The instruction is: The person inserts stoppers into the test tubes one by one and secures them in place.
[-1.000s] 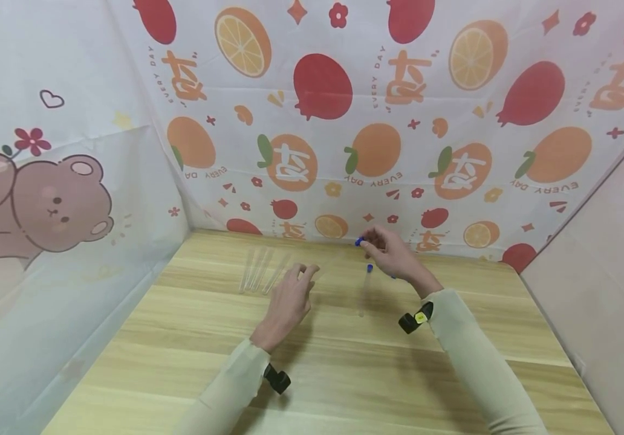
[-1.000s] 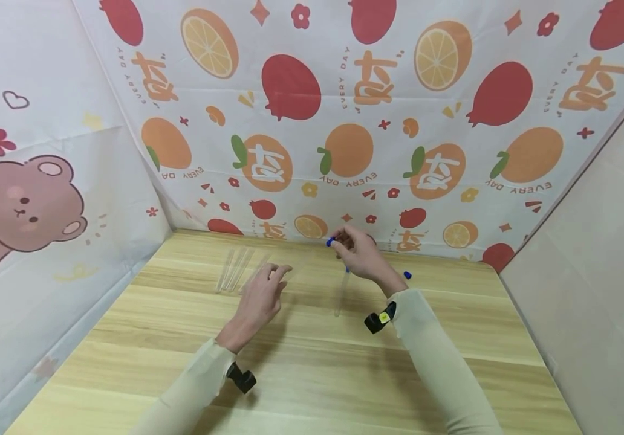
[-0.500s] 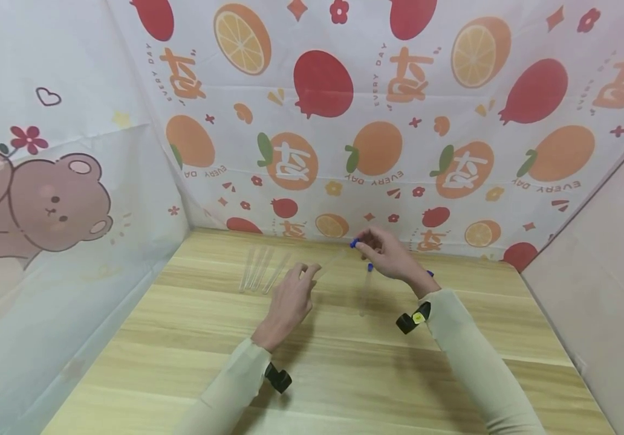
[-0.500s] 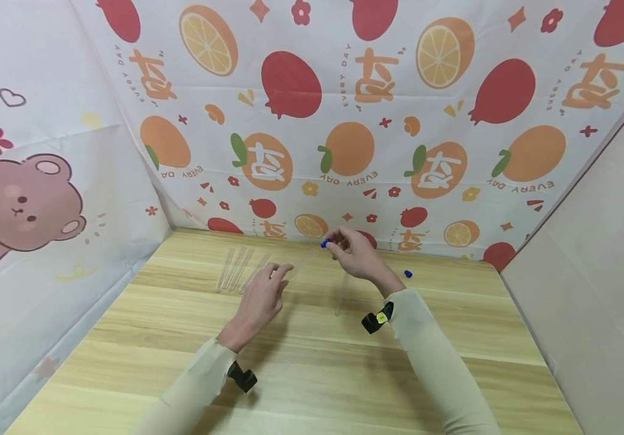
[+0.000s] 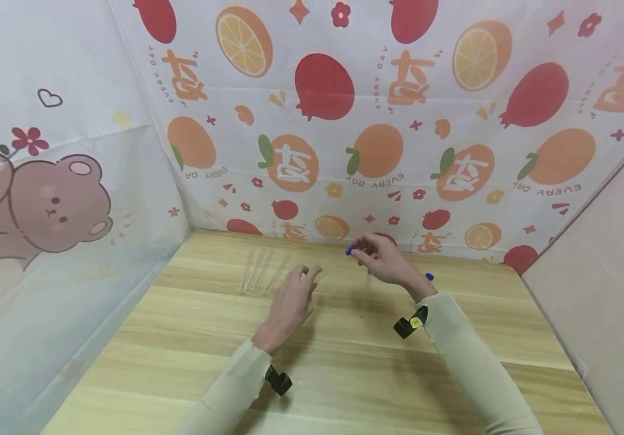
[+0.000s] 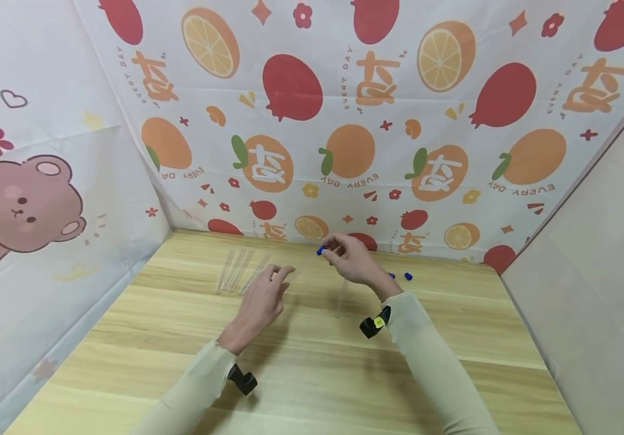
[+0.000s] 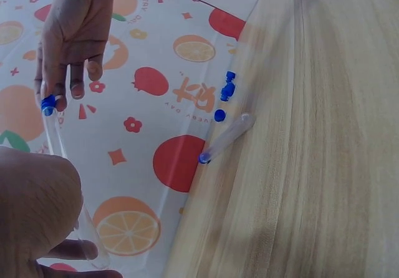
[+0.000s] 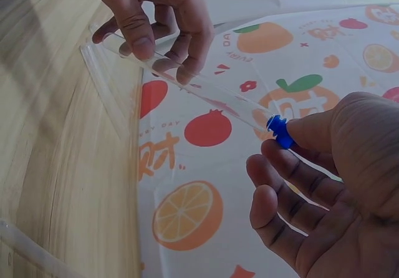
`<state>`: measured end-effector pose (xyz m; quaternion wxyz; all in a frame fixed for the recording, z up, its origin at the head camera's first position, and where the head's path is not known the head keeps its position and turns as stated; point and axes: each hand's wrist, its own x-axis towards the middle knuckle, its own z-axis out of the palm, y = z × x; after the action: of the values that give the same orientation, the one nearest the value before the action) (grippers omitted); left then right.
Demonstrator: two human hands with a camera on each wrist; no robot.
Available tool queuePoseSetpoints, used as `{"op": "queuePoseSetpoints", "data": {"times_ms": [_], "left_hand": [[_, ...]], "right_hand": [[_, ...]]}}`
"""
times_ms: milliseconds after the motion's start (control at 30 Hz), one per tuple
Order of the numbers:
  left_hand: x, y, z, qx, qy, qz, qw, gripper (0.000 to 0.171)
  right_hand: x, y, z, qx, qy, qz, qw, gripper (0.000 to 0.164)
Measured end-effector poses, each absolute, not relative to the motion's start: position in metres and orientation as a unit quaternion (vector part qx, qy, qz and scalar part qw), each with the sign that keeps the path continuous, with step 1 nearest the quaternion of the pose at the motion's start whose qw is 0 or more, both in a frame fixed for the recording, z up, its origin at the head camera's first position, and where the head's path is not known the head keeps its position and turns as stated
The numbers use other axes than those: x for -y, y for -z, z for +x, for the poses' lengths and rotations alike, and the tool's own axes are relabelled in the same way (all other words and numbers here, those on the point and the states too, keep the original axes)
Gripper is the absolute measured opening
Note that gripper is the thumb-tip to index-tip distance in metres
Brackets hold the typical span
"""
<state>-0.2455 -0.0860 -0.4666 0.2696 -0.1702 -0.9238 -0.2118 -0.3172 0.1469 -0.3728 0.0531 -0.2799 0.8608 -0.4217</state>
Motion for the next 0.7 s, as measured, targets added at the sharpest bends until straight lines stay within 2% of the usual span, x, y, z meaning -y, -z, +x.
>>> {"op": "queuePoseSetpoints", "data": {"times_ms": [267, 700], "left_hand": [[0.0852, 0.4661, -0.243, 0.921, 0.216, -0.173, 0.273, 0.038], [0.0851, 0.4578, -0.2362, 0.922, 0.254, -0.174, 0.234, 0.036]], "right_hand": [[-0.1465, 0.375, -0.3149, -0.863, 0.417, -0.279, 0.057, 0.017], [-0.1457, 0.3723, -0.3097, -0.867, 0.406, -0.281, 0.058, 0.017]]}}
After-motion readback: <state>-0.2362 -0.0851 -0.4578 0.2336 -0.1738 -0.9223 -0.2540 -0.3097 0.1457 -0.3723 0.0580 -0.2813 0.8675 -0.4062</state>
